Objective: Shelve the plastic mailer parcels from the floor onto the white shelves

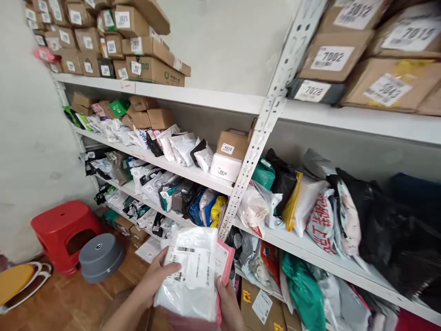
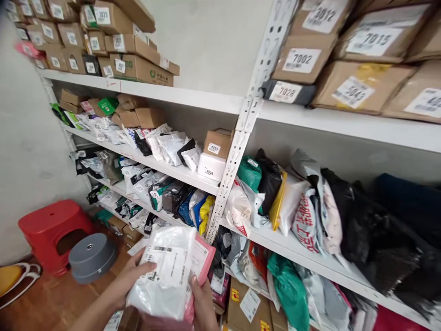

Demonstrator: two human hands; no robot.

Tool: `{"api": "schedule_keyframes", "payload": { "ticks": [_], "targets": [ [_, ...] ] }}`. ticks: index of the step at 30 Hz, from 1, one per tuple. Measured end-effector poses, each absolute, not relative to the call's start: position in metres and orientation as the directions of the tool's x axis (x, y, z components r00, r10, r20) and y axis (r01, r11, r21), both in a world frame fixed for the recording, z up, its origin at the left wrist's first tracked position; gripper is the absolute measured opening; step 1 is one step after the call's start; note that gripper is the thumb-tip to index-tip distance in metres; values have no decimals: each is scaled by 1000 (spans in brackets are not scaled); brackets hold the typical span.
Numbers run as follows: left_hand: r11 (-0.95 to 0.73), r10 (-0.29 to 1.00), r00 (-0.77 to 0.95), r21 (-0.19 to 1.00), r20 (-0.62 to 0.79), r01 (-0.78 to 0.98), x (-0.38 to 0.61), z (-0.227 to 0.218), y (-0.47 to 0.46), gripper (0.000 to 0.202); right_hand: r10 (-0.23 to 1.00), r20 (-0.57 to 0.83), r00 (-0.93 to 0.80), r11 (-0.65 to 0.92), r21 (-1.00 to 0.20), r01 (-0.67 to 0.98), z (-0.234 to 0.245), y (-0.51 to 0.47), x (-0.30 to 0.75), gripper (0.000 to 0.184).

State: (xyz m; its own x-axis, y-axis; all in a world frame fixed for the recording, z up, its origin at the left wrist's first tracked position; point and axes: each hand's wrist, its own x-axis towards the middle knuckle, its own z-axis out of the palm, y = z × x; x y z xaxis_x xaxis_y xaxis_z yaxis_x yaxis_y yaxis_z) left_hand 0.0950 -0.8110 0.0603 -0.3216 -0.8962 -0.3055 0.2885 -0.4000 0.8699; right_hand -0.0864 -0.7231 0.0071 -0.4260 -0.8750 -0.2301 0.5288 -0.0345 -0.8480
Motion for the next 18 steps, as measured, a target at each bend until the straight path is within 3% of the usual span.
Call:
{"api": "schedule_keyframes", "payload": {
  "ticks": [4, 8, 13, 18],
  "targets": [
    [-363, -931, -138, 900, -339, 239, 108, 87, -829, 70, -871, -293, -395, -38, -761, 648, 21, -724, -104, 76],
    [-308, -940, -161, 951, -300, 31, 120, 100, -848, 67, -839, -326, -437, -16, -786, 618, 30, -713, -128, 79],
    [-139, -918, -344, 974, -195, -181, 117, 111, -877, 56, -942, -142, -304, 41, -947, 318, 57, -708, -150, 67],
    [-26, -737, -622, 930, -266, -366, 101, 131, -897, 53, -999, 43, 13, -44, -997, -58, 112, -722, -159, 53]
  ]
}}
